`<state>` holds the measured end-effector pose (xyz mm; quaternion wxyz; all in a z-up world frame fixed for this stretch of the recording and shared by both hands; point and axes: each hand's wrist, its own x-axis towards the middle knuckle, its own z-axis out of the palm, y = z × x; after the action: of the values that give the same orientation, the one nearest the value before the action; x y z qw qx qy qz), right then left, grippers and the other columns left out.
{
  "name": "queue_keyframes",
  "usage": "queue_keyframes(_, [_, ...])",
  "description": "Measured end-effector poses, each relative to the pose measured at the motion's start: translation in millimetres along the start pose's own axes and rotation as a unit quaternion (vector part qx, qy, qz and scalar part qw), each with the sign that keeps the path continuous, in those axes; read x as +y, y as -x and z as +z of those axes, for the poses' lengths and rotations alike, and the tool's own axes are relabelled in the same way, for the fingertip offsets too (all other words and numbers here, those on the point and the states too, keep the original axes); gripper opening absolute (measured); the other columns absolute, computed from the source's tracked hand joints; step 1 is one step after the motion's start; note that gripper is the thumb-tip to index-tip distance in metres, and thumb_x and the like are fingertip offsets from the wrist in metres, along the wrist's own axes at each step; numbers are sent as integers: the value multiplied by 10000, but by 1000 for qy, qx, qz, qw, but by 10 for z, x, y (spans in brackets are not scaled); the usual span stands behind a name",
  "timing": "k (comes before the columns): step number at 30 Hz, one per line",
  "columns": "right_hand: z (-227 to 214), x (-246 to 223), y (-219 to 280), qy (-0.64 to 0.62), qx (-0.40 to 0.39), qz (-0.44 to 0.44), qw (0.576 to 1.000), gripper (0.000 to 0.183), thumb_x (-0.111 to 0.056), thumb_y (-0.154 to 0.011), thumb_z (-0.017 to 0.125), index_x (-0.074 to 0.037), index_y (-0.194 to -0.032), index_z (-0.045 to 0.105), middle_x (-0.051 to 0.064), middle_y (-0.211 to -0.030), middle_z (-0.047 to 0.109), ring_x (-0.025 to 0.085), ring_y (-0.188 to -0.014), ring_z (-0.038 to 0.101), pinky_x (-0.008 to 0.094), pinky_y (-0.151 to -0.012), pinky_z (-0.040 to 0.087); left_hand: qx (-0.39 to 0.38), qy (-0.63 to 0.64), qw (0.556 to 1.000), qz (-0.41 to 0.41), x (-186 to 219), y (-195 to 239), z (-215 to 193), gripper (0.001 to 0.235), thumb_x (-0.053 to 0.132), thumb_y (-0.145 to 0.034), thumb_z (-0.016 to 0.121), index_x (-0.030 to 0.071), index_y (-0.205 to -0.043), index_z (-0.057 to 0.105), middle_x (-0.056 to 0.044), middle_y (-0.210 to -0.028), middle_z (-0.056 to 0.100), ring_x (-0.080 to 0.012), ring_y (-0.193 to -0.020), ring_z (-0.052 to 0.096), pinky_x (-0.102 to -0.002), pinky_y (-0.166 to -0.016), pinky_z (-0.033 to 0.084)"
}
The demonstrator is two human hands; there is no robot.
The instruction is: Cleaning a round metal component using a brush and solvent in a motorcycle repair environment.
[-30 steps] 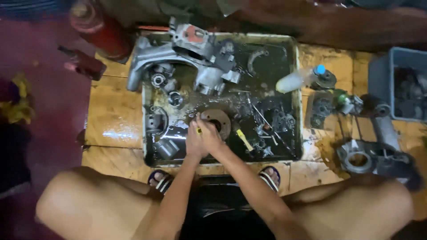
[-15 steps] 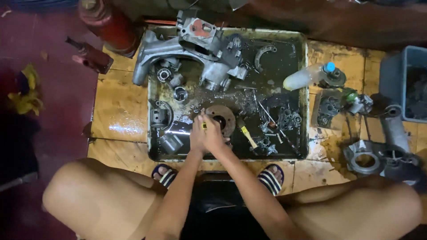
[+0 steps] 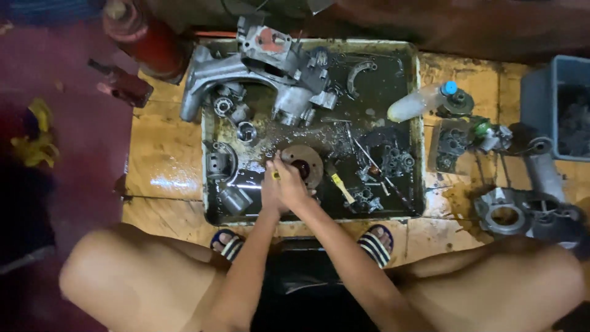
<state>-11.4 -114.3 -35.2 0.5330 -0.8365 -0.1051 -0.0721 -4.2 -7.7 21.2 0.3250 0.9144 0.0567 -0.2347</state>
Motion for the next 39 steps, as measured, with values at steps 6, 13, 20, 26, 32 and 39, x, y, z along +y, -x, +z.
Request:
queue_keyframes(6, [-77, -236, -240, -13, -104, -22, 994, 118, -153, -908, 644, -57, -913, 578, 208, -740, 628, 406, -724, 666, 471, -639, 509, 11, -29, 999, -19, -229, -142, 202, 1195, 229, -753, 806, 215, -1664, 33, -145, -1528, 384, -327, -1355, 516, -499, -1002, 508])
queue_keyframes(13, [-343, -261, -241, 17, -153, -48, 987, 80, -64, -835, 709, -119, -871, 664, 71, -695, 656, 267, -710, 695, 368, -630, 540, 41, -50, 998, 23, -404, -324, 438, 1156, 345, -745, 773, 169, -1662, 91, -173, -1540, 378, -344, -1381, 496, -488, -1023, 514])
queue_keyframes(20, [-160, 198, 66, 108, -221, -38, 968, 143, -128, -860, 712, -157, -967, 621, 36, -816, 621, 263, -787, 684, 378, -711, 543, 62, 21, 995, 72, -592, -203, 528, 1169, 329, -736, 775, 123, -1661, 92, -245, -1484, 421, -437, -1300, 540, -538, -986, 518])
queue_keyframes(26, [-254, -23, 19, 202, -175, -100, 958, 131, -75, -911, 701, -44, -1028, 652, 139, -830, 611, 276, -784, 680, 350, -704, 548, 73, -48, 992, 93, -484, -155, 422, 1281, 494, -702, 803, 121, -1671, 53, -236, -1468, 431, -407, -1296, 545, -530, -984, 527])
queue_keyframes(32, [-523, -111, -362, -111, -238, -76, 962, 188, -65, -868, 722, -63, -1050, 672, 131, -993, 654, 289, -963, 653, 399, -875, 531, 1, -154, 981, 119, -492, -402, 149, 1384, 597, -621, 802, 145, -1662, 10, -212, -1447, 433, -395, -1320, 509, -536, -1024, 483])
queue_keyframes(39, [-293, 652, -222, 92, -89, -192, 973, 162, -227, -981, 703, -70, -1008, 732, 114, -983, 744, 325, -1105, 698, 403, -950, 553, -88, -133, 980, 122, -331, -476, -195, 1507, 772, -482, 852, 235, -1672, 98, -208, -1635, 315, -373, -1520, 318, -548, -1227, 283])
